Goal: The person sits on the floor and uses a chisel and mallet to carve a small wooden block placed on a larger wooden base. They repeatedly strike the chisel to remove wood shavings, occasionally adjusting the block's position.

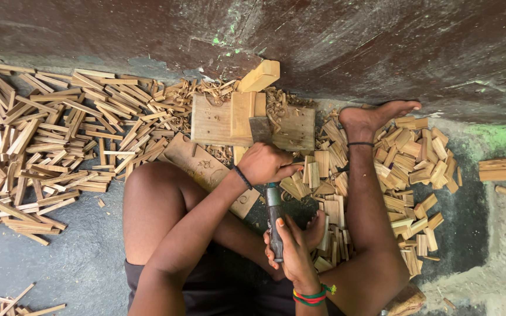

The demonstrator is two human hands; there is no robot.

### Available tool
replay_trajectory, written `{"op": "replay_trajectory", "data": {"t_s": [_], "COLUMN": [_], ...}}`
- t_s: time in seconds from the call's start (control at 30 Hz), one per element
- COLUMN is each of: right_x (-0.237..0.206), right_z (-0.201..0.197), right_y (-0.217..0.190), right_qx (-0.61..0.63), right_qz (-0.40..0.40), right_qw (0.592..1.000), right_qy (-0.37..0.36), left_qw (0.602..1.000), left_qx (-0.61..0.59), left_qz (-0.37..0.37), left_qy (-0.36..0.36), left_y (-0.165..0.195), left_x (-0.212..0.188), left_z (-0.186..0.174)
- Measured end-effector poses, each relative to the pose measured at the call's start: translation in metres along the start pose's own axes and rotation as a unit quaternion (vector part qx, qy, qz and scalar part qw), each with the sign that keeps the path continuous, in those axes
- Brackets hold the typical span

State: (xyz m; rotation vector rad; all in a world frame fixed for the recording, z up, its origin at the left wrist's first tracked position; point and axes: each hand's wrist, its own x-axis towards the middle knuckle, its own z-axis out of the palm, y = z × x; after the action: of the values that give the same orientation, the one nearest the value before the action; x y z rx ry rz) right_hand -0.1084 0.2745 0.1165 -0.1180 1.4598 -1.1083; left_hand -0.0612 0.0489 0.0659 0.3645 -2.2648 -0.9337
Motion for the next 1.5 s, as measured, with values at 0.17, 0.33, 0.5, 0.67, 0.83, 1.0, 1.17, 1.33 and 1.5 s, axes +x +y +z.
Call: {"op": "replay_trajectory", "data": {"t_s": [0.17, 0.33, 0.5, 0.67, 0.83, 1.0, 1.17, 1.33, 1.5], "right_x": [0.001, 0.001, -0.002, 0.032, 0.063, 0.079, 0.092, 0.087, 0.053], "right_z": [0.003, 0.014, 0.027, 0.026, 0.041, 0.039, 0.025, 0.014, -0.005], "right_y": [0.004, -0.001, -0.006, 0.0, 0.017, -0.007, -0.01, -0.001, 0.0], "right_qx": [0.004, 0.006, -0.02, -0.024, -0.042, -0.089, -0.074, 0.08, 0.313], "right_qz": [0.021, 0.043, 0.074, 0.036, 0.003, -0.042, -0.035, -0.018, -0.021], "right_qw": [1.0, 0.999, 0.997, 0.999, 0.999, 0.995, 0.997, 0.99, 0.922], "right_qy": [-0.009, -0.014, 0.016, -0.007, -0.002, -0.009, 0.0, -0.118, -0.226], "left_qw": [0.999, 0.994, 0.997, 0.988, 0.99, 0.982, 0.973, 0.978, 0.992], "left_qx": [-0.018, 0.025, -0.014, 0.039, 0.093, 0.155, 0.199, 0.2, 0.103], "left_qz": [-0.031, -0.044, -0.022, -0.031, 0.053, 0.069, -0.008, 0.022, 0.056], "left_qy": [-0.033, -0.093, -0.076, -0.145, -0.094, -0.088, -0.113, -0.051, -0.043], "left_y": [0.0, -0.006, -0.01, -0.038, -0.071, -0.069, -0.042, -0.019, 0.015], "left_x": [0.001, 0.006, 0.006, 0.016, 0.013, 0.045, 0.045, 0.039, 0.057], "left_z": [-0.004, -0.007, -0.01, -0.006, 0.007, 0.008, -0.003, -0.022, 0.0]}}
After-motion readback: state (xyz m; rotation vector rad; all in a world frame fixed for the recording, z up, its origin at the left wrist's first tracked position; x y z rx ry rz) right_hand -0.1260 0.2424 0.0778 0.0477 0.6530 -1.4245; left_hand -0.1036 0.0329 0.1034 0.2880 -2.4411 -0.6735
